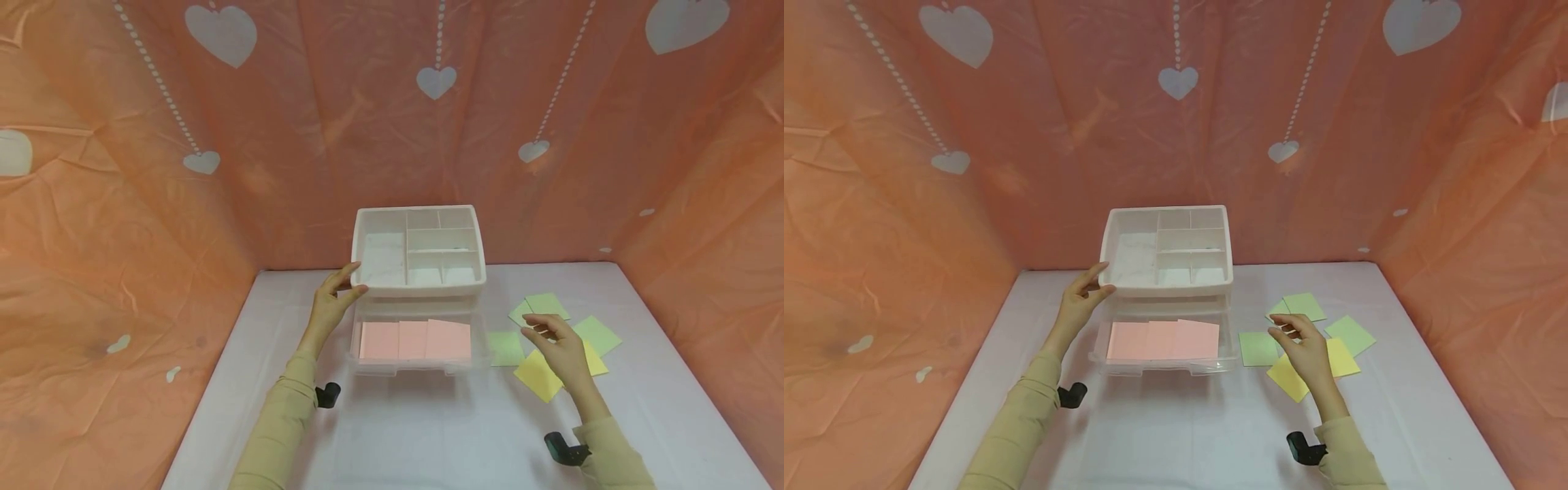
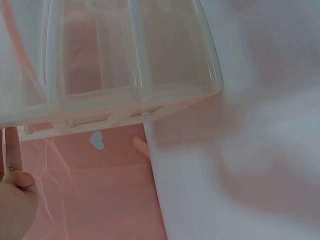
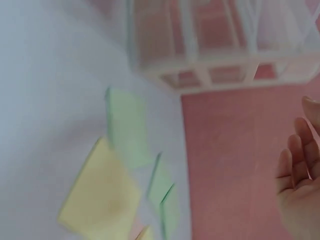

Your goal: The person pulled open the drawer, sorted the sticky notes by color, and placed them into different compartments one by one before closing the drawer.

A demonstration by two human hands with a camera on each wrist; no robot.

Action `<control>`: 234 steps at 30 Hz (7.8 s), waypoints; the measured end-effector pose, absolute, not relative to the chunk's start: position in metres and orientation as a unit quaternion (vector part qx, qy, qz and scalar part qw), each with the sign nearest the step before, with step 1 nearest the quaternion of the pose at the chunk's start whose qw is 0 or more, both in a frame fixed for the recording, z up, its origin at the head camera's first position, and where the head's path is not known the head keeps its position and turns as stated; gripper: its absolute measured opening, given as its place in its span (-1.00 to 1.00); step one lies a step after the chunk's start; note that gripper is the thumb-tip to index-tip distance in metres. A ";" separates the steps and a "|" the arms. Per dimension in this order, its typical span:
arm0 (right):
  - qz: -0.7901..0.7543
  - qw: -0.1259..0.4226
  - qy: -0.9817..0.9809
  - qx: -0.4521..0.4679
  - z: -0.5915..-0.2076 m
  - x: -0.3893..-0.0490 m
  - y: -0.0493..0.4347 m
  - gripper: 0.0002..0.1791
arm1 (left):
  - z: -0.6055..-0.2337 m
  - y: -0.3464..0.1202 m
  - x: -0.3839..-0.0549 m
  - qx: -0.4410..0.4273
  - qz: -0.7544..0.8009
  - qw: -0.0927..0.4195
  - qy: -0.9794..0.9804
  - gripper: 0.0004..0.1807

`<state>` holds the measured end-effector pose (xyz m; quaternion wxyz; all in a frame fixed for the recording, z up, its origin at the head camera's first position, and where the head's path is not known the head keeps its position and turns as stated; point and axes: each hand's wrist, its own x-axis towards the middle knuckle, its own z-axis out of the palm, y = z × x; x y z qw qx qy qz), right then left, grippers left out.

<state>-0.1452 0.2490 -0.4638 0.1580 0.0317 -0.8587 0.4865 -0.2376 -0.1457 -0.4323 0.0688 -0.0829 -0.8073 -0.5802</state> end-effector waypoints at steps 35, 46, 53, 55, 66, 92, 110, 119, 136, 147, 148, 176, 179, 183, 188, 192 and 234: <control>0.370 -0.072 -0.913 -0.155 -0.535 -0.110 0.319 -0.38 | -0.431 -0.146 -0.239 -0.086 -0.578 0.063 -0.809 -0.44; 0.352 -0.046 -0.919 -0.170 -0.539 -0.116 0.330 -0.38 | -0.428 -0.145 -0.238 -0.077 -0.589 0.045 -0.803 -0.44; 0.350 -0.034 -0.917 -0.190 -0.543 -0.118 0.330 -0.34 | -0.426 -0.144 -0.237 -0.070 -0.589 0.041 -0.804 -0.43; 0.352 -0.034 -0.914 -0.200 -0.544 -0.119 0.329 -0.32 | -0.427 -0.145 -0.237 -0.072 -0.588 0.044 -0.804 -0.43; 0.358 -0.068 -0.904 -0.225 -0.541 -0.117 0.339 -0.34 | -0.435 -0.146 -0.240 -0.088 -0.576 0.071 -0.809 -0.45; 0.390 0.176 -0.890 -0.155 -0.485 -0.110 0.315 -0.66 | -0.433 -0.146 -0.238 -0.088 -0.572 0.069 -0.812 -0.44; 0.734 0.338 -0.583 -0.084 -0.438 -0.133 0.283 -0.86 | -0.435 -0.146 -0.239 -0.090 -0.581 0.076 -0.806 -0.46; 0.787 0.299 -0.540 -0.008 -0.420 -0.150 0.247 -0.85 | -0.433 -0.146 -0.237 -0.081 -0.575 0.069 -0.811 -0.45; 0.726 0.167 -0.662 0.086 -0.427 -0.171 0.188 -0.84 | -0.433 -0.146 -0.238 -0.073 -0.583 0.048 -0.808 -0.42; 0.537 0.139 -0.822 0.129 -0.433 -0.171 0.176 -0.88 | -0.434 -0.147 -0.238 -0.081 -0.572 0.068 -0.813 -0.44; 0.522 0.147 -0.829 0.136 -0.433 -0.171 0.176 -0.89 | -0.434 -0.147 -0.238 -0.082 -0.572 0.070 -0.813 -0.44; 0.387 0.262 -0.853 0.232 -0.424 -0.161 0.166 -0.86 | -0.434 -0.146 -0.238 -0.077 -0.581 0.065 -0.807 -0.43; 0.387 0.291 -0.838 0.254 -0.423 -0.157 0.161 -0.78 | -0.433 -0.147 -0.239 -0.074 -0.582 0.060 -0.808 -0.43; 0.391 0.330 -0.810 0.287 -0.422 -0.153 0.155 -0.76 | -0.434 -0.147 -0.239 -0.072 -0.589 0.055 -0.803 -0.43; 0.425 0.359 -0.766 0.322 -0.420 -0.143 0.143 -0.78 | -0.434 -0.146 -0.239 -0.073 -0.589 0.055 -0.803 -0.44; 0.451 0.365 -0.737 0.347 -0.421 -0.134 0.131 -0.71 | -0.433 -0.146 -0.239 -0.076 -0.585 0.060 -0.805 -0.43; 0.740 -0.069 -0.667 -0.062 -0.473 -0.103 0.084 -0.58 | -0.431 -0.146 -0.240 -0.083 -0.586 0.070 -0.803 -0.43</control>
